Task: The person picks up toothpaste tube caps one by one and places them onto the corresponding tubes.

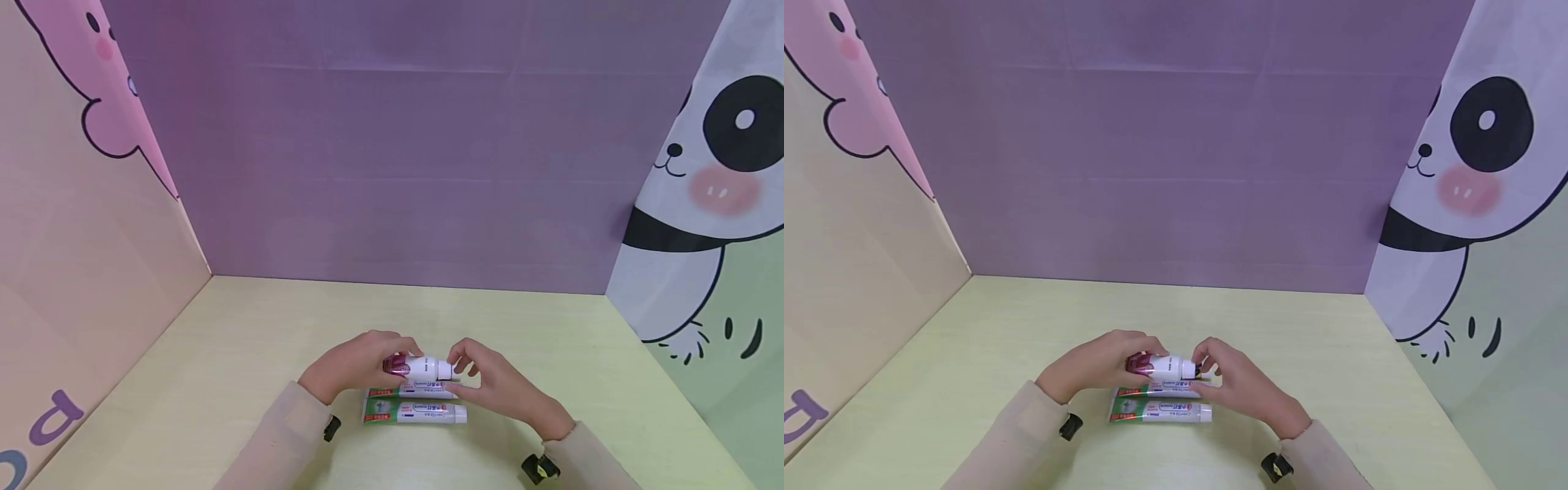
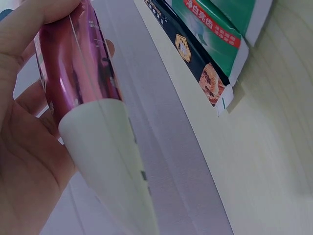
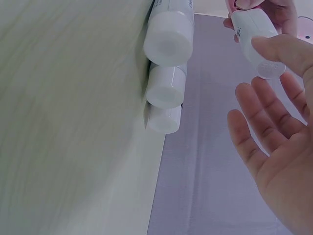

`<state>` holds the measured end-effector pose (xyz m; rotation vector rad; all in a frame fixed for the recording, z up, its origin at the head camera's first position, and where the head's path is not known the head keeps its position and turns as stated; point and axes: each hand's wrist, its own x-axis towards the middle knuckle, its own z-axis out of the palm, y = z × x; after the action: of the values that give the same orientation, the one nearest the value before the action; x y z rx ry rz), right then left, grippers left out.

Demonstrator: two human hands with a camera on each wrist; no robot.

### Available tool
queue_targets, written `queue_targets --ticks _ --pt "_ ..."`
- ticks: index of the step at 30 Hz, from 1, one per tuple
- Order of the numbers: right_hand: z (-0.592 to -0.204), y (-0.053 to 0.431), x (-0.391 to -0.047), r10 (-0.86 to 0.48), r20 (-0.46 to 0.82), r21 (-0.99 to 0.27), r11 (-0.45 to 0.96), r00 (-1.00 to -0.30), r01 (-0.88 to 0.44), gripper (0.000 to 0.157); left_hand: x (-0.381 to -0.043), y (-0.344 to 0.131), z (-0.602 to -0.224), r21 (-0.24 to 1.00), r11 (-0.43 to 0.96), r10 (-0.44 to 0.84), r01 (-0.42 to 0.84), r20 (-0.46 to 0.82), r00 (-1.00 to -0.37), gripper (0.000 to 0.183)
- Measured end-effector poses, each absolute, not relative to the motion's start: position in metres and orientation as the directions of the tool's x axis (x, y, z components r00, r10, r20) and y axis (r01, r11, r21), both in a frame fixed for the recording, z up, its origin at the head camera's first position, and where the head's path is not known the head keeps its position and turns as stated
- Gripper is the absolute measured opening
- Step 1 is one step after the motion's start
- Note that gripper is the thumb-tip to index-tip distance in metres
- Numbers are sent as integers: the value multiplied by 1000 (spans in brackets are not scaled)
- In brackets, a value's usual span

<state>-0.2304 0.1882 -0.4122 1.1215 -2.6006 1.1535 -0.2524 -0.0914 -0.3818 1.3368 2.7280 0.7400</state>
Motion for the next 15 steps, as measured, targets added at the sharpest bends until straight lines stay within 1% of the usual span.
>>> queue_targets --ticks 8,15 --pt "-415 188 -233 -593 376 -579 449 -712 -680 36 -253 -90 -382 416 521 751 745 191 -632 32" --pt "-417 188 -236 -598 406 -551 442 -691 -708 32 -254 -90 -383 411 513 755 753 200 -624 31"
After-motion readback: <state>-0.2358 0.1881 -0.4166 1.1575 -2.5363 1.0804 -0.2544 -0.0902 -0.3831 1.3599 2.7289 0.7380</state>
